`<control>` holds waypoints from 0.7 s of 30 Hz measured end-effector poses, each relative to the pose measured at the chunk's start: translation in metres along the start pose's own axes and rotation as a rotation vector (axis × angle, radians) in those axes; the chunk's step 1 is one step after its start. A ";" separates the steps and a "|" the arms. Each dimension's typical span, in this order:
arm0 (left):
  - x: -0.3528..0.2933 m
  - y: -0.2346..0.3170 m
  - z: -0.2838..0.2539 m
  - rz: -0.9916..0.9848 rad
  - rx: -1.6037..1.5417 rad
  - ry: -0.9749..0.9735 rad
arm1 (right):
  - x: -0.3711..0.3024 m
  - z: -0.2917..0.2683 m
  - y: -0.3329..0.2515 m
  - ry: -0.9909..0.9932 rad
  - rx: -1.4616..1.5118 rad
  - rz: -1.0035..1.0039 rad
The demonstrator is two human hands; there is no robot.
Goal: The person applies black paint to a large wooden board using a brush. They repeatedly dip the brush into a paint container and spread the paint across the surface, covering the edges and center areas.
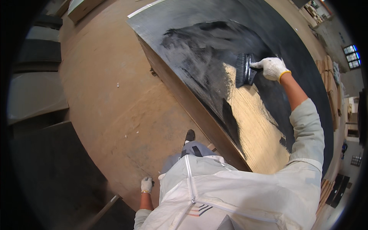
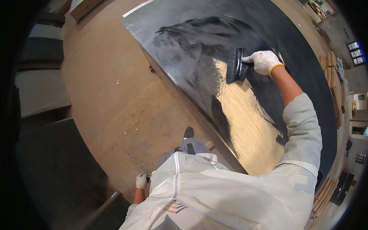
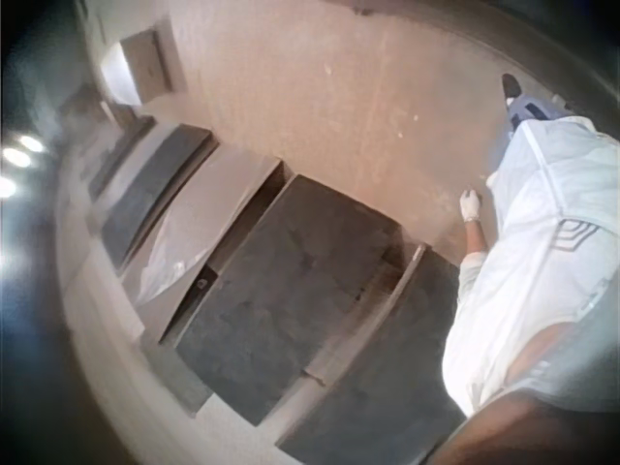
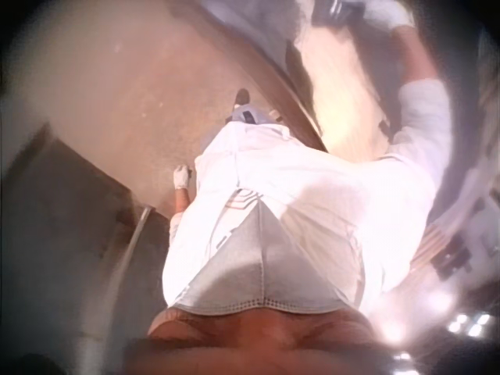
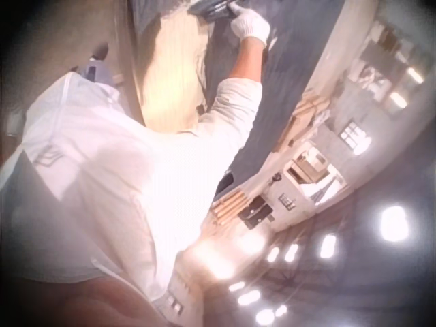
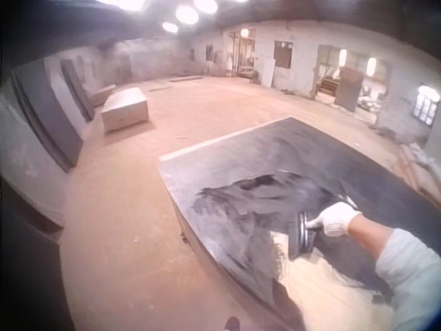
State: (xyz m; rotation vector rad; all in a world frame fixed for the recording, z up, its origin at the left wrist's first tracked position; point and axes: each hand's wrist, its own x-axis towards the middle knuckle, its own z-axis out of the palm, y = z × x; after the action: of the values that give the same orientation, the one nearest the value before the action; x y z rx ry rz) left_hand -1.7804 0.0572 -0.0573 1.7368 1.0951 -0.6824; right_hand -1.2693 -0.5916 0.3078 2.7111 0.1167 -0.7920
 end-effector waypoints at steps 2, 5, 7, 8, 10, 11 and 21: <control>-0.002 0.008 0.006 -0.039 0.029 -0.014 | -0.015 0.035 -0.003 0.093 0.120 -0.024; 0.001 0.035 0.003 -0.004 -0.005 -0.056 | -0.063 0.064 -0.025 0.002 0.341 0.046; 0.022 0.070 -0.005 0.102 0.191 -0.023 | -0.088 0.081 -0.030 0.015 0.494 0.066; 0.035 0.102 -0.007 0.162 0.288 -0.012 | -0.097 0.099 -0.031 0.069 0.599 0.075; 0.034 0.214 0.005 0.499 0.595 0.058 | -0.122 0.146 -0.044 0.236 0.868 -0.006; 0.020 0.274 0.015 0.719 0.608 0.051 | -0.140 0.142 -0.062 0.103 1.307 0.101; -0.202 0.567 0.149 1.631 1.154 -0.447 | -0.107 0.112 -0.257 0.557 2.683 0.189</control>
State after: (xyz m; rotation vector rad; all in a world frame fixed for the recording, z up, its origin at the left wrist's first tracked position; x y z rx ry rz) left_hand -1.3589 -0.2443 0.2835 2.3980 -1.3345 -0.4883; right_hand -1.4591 -0.3831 0.2051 -0.8241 0.6070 -0.2214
